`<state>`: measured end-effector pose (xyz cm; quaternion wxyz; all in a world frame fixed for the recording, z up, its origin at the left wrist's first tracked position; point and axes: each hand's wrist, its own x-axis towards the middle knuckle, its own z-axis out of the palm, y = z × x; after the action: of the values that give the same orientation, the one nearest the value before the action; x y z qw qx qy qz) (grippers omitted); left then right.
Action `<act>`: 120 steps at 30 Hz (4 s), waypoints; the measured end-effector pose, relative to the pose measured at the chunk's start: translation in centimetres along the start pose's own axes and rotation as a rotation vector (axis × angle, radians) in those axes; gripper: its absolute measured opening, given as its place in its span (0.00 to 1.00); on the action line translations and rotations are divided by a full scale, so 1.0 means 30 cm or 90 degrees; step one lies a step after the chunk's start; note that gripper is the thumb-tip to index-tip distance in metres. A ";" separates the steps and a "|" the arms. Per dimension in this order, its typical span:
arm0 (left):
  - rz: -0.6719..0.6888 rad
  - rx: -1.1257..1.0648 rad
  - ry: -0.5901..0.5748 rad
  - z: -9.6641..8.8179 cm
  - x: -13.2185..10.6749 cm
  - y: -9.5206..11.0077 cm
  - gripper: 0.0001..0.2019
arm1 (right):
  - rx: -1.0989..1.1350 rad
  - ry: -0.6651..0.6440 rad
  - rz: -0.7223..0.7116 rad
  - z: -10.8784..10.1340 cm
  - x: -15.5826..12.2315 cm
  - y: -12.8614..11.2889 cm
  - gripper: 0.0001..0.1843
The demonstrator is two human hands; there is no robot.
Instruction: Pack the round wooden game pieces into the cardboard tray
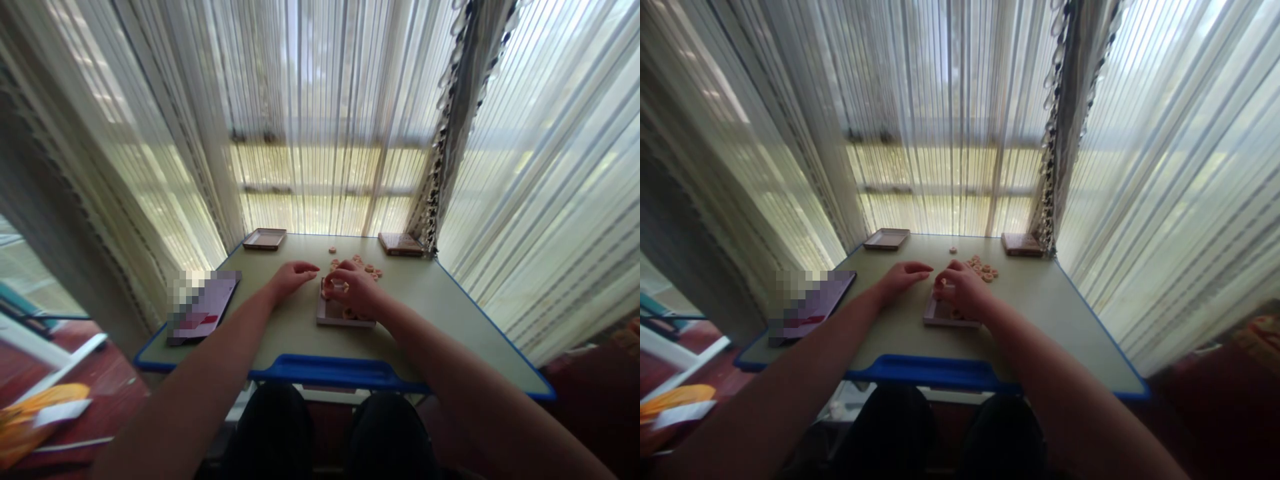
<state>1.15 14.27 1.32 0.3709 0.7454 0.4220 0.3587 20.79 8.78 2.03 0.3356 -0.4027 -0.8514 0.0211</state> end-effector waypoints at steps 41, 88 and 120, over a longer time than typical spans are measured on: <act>0.060 -0.036 -0.120 -0.015 -0.043 0.095 0.20 | 0.125 0.084 0.088 -0.018 0.013 -0.027 0.11; 0.068 0.103 -0.053 -0.010 -0.042 0.090 0.13 | -0.053 0.068 0.106 -0.019 0.012 -0.051 0.13; 0.057 0.145 -0.108 -0.004 -0.051 0.106 0.11 | -0.033 -0.066 0.020 0.007 0.000 -0.016 0.09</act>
<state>1.59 11.76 3.76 0.3016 0.8283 0.3938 0.2605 20.35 8.51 2.01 0.2800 -0.4226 -0.8616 0.0255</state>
